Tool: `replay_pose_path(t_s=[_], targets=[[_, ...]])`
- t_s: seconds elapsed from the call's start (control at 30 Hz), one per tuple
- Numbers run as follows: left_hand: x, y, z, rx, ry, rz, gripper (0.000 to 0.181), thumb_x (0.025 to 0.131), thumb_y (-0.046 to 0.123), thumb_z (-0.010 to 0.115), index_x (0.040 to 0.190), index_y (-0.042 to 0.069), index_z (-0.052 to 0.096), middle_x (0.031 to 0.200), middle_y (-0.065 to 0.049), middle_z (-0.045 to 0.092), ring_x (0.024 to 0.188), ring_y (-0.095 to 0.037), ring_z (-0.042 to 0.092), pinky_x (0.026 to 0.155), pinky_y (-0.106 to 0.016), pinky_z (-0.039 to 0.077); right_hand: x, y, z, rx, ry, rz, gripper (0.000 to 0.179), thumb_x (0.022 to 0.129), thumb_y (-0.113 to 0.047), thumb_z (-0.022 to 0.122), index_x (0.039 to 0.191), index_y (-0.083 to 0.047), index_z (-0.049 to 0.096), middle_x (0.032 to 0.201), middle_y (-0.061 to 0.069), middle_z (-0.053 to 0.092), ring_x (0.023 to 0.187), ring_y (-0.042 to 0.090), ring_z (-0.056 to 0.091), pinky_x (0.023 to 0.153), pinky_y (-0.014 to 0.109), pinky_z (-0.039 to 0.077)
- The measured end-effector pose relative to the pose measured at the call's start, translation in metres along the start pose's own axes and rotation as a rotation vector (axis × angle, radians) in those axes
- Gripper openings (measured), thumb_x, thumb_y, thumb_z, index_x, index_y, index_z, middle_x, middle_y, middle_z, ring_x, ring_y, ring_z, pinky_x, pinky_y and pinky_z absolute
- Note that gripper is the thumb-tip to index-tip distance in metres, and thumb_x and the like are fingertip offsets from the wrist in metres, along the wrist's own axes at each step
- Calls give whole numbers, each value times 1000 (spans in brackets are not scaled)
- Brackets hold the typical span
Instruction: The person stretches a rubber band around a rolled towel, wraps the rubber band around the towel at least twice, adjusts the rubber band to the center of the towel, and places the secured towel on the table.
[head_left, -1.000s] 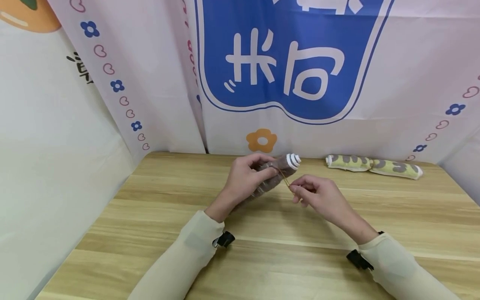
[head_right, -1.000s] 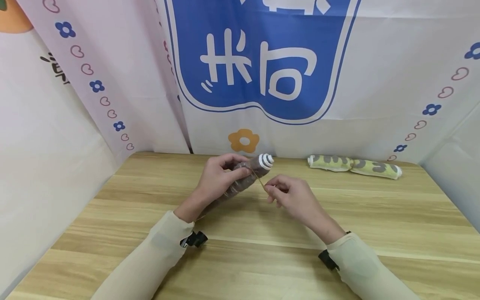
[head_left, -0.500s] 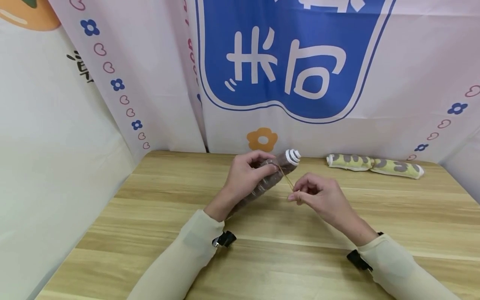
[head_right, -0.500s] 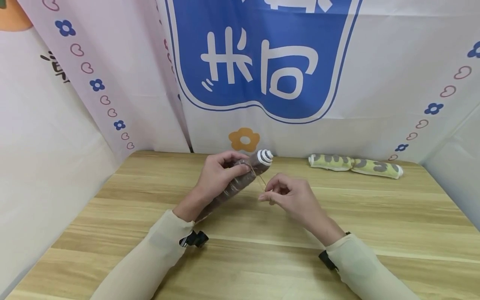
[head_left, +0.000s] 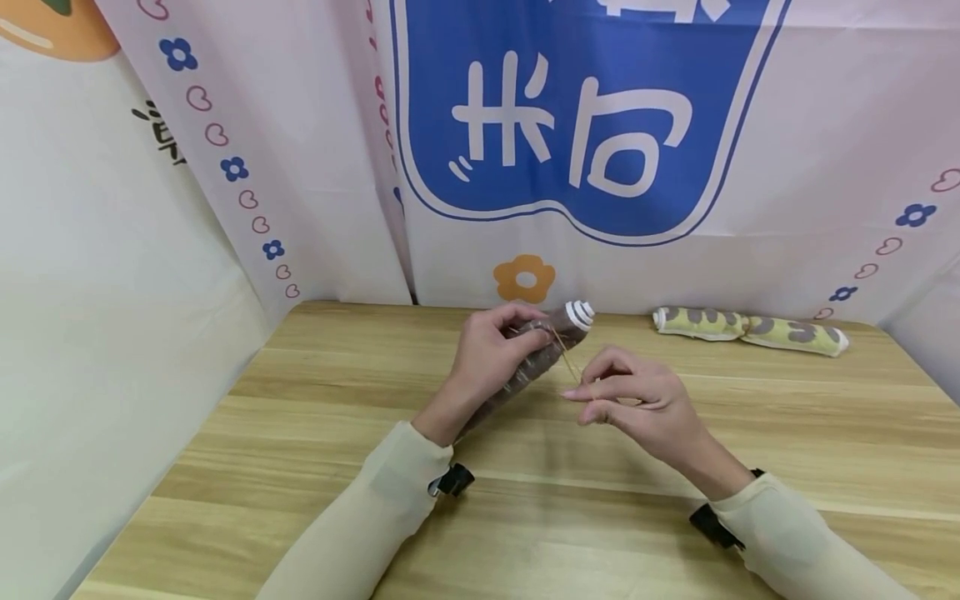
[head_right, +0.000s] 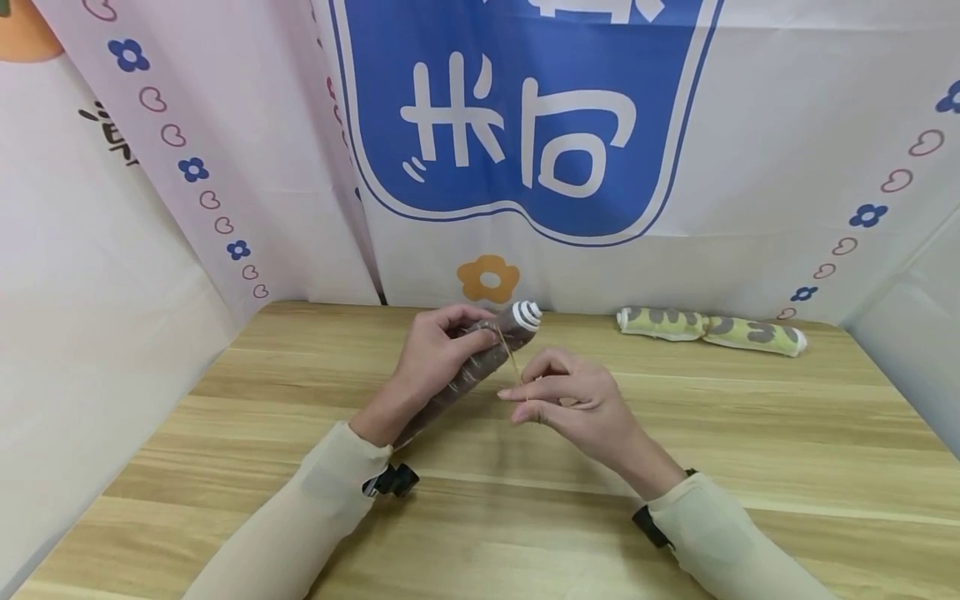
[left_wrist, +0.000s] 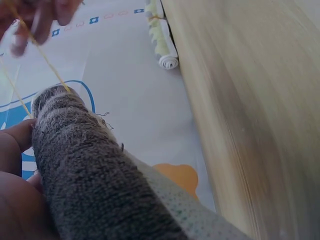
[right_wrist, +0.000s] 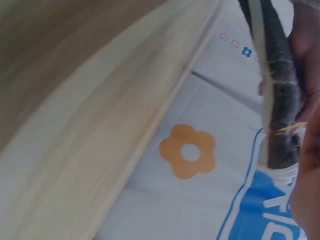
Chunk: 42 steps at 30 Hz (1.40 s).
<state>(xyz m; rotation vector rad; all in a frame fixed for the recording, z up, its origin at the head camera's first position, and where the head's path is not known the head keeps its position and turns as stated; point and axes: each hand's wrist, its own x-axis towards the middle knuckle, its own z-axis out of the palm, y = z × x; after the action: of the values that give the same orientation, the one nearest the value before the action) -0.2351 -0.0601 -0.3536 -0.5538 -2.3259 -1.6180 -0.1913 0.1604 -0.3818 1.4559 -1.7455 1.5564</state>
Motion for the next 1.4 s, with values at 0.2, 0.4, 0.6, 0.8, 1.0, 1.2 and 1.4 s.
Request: replay_pose_path(t_s=[0.2, 0.4, 0.6, 0.8, 1.0, 1.2, 1.4], targets=[[-1, 4, 3, 17, 2, -37, 14, 89, 12, 81, 103, 9, 83, 89, 2, 77, 79, -14, 62, 71, -29, 49, 12, -14, 8, 13, 94, -197, 24, 98, -17, 75, 99, 5, 82, 86, 15, 68, 76, 17, 58, 60, 24, 43], [-1, 4, 5, 25, 1, -55, 14, 89, 11, 81, 103, 9, 83, 88, 2, 76, 80, -14, 62, 72, -29, 49, 12, -19, 12, -86, 182, -190, 34, 99, -25, 73, 113, 6, 80, 87, 13, 67, 72, 13, 55, 56, 21, 40], [-1, 2, 6, 49, 11, -97, 14, 90, 14, 81, 103, 9, 83, 88, 2, 75, 81, -14, 62, 72, -29, 48, 1, -17, 10, -258, 241, 151, 71, 95, -48, 68, 150, -4, 59, 103, 10, 64, 67, 8, 52, 56, 21, 41], [0, 2, 5, 21, 81, -118, 16, 89, 15, 81, 104, 9, 83, 93, 1, 75, 83, -14, 62, 73, -30, 49, -1, -20, 5, -298, 270, 441, 73, 103, -59, 53, 166, -26, 37, 114, 8, 60, 59, 18, 55, 56, 26, 53], [-3, 3, 7, 47, 125, -25, 17, 89, 11, 80, 106, 8, 82, 90, -3, 75, 80, -15, 65, 68, -29, 52, -1, -18, -1, -345, 259, 605, 55, 115, -46, 36, 162, -19, 46, 110, 12, 63, 52, 23, 54, 55, 30, 54], [-5, 3, 8, 116, 149, 32, 18, 89, 12, 80, 106, 9, 82, 89, -4, 75, 78, -17, 67, 66, -32, 54, 1, -21, 0, -260, 193, 635, 68, 115, -52, 29, 136, -2, 68, 102, 13, 62, 53, 24, 53, 57, 34, 54], [-7, 3, 9, 103, 164, 53, 17, 89, 13, 79, 105, 9, 81, 89, -4, 76, 77, -17, 67, 66, -33, 55, 5, -22, 5, -134, 104, 735, 68, 117, -47, 25, 137, 2, 66, 101, 17, 63, 51, 24, 56, 62, 36, 57]])
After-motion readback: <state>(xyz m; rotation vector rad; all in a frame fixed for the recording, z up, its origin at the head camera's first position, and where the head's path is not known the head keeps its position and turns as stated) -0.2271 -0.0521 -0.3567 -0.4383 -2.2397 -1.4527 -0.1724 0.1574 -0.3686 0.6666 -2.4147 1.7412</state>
